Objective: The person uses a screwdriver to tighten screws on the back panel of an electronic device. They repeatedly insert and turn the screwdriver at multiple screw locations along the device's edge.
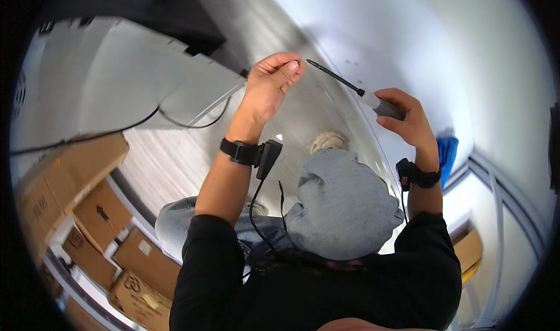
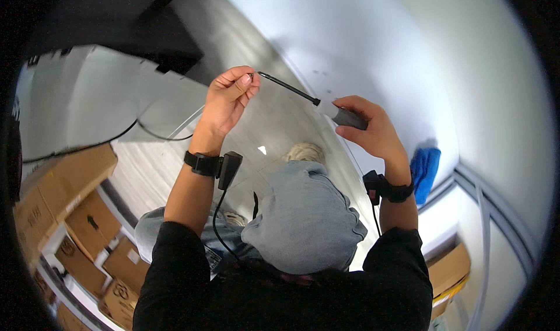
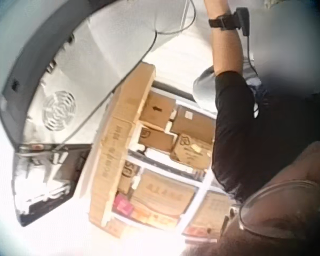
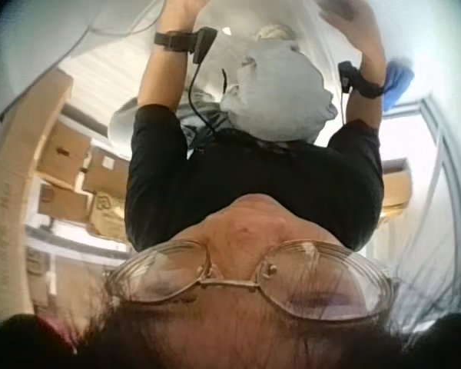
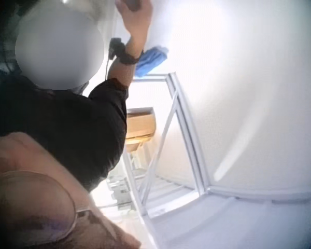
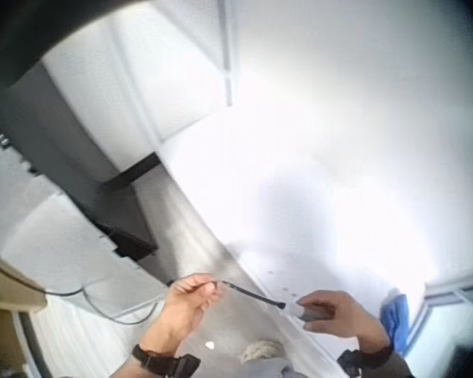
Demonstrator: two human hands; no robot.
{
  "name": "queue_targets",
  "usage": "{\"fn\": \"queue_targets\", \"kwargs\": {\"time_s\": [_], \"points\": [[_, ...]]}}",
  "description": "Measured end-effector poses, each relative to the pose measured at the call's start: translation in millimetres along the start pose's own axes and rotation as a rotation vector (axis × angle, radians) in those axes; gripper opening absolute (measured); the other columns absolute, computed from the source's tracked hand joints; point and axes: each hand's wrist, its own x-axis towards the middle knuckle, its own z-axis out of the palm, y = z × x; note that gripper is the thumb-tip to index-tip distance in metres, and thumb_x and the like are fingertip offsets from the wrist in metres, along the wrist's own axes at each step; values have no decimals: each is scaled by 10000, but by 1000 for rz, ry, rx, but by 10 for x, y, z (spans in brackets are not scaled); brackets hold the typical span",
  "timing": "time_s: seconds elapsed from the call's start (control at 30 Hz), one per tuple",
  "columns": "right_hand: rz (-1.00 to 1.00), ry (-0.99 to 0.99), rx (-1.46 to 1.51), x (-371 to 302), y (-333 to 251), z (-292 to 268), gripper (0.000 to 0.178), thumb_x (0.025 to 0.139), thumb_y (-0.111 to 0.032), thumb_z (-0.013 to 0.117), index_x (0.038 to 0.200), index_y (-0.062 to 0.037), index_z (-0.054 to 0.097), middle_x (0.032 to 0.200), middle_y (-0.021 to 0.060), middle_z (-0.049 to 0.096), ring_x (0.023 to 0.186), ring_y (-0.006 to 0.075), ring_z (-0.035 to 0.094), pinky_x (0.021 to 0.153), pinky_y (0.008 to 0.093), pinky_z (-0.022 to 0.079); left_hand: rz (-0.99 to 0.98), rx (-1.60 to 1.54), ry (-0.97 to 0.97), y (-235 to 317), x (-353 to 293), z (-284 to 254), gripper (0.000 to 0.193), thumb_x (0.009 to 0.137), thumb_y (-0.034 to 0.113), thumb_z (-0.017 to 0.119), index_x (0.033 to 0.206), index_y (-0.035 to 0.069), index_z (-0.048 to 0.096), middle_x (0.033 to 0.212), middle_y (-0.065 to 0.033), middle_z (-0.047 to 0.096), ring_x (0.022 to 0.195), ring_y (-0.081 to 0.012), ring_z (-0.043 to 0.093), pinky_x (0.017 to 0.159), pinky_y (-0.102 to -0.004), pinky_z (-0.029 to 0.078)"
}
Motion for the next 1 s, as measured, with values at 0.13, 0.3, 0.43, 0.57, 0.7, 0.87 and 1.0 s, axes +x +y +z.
{"fn": "queue_targets", "kwargs": {"time_s": [0.13, 0.3, 0.43, 0.57, 0.7, 0.87, 1.0], "points": [[-104, -156, -62, 479, -281, 296, 378, 717, -115, 729, 1066, -27, 614, 933, 52, 617, 836, 132, 568, 768, 265, 459, 96, -248, 29, 233, -276, -401, 146, 904, 73, 565, 1014, 4, 632, 931, -95, 650, 877, -207, 640, 795, -314, 538], [-161, -327, -151, 858, -635, 582, 372, 714, -97, 715, 1067, -28, 619, 904, 45, 624, 782, 127, 571, 721, 253, 454, 226, -335, 70, 401, -574, -683, 154, 912, 78, 550, 1021, 0, 626, 951, -92, 640, 924, -233, 635, 836, -340, 547], [-192, -393, -184, 992, -861, 749, 367, 711, -81, 704, 1065, -31, 626, 888, 36, 624, 755, 112, 562, 688, 246, 447, 309, -440, 63, 497, -782, -787, 153, 915, 73, 541, 1021, 0, 623, 968, -97, 634, 964, -246, 625, 851, -337, 549], [-204, -441, -183, 1096, -934, 879, 362, 710, -78, 704, 1060, -27, 628, 875, 35, 624, 751, 107, 560, 678, 245, 449, 371, -447, 97, 499, -910, -873, 150, 911, 67, 545, 1019, -3, 622, 968, -102, 635, 970, -247, 623, 841, -320, 554], [-197, -476, -208, 1108, -1031, 902, 351, 715, -75, 700, 1053, -15, 626, 873, 35, 627, 757, 103, 561, 675, 242, 449, 385, -361, 201, 488, -1028, -895, 139, 902, 37, 548, 1005, -20, 623, 943, -126, 643, 903, -243, 644, 815, -314, 562], [-249, -489, -332, 1124, -1190, 943, 340, 709, -59, 688, 1043, -30, 630, 845, 64, 628, 716, 152, 570, 658, 269, 451, 338, -17, 413, 615, -1138, -865, 111, 879, -17, 558, 955, -40, 637, 912, -138, 654, 832, -223, 660, 789, -308, 565], [-363, -443, -556, 1100, -1480, 941, 336, 689, -43, 680, 1022, -48, 635, 826, 97, 619, 687, 225, 571, 639, 295, 447, 308, 251, 446, 775, -1196, -845, 96, 855, -36, 584, 926, -42, 648, 887, -122, 661, 819, -204, 663, 768, -295, 559]]}}
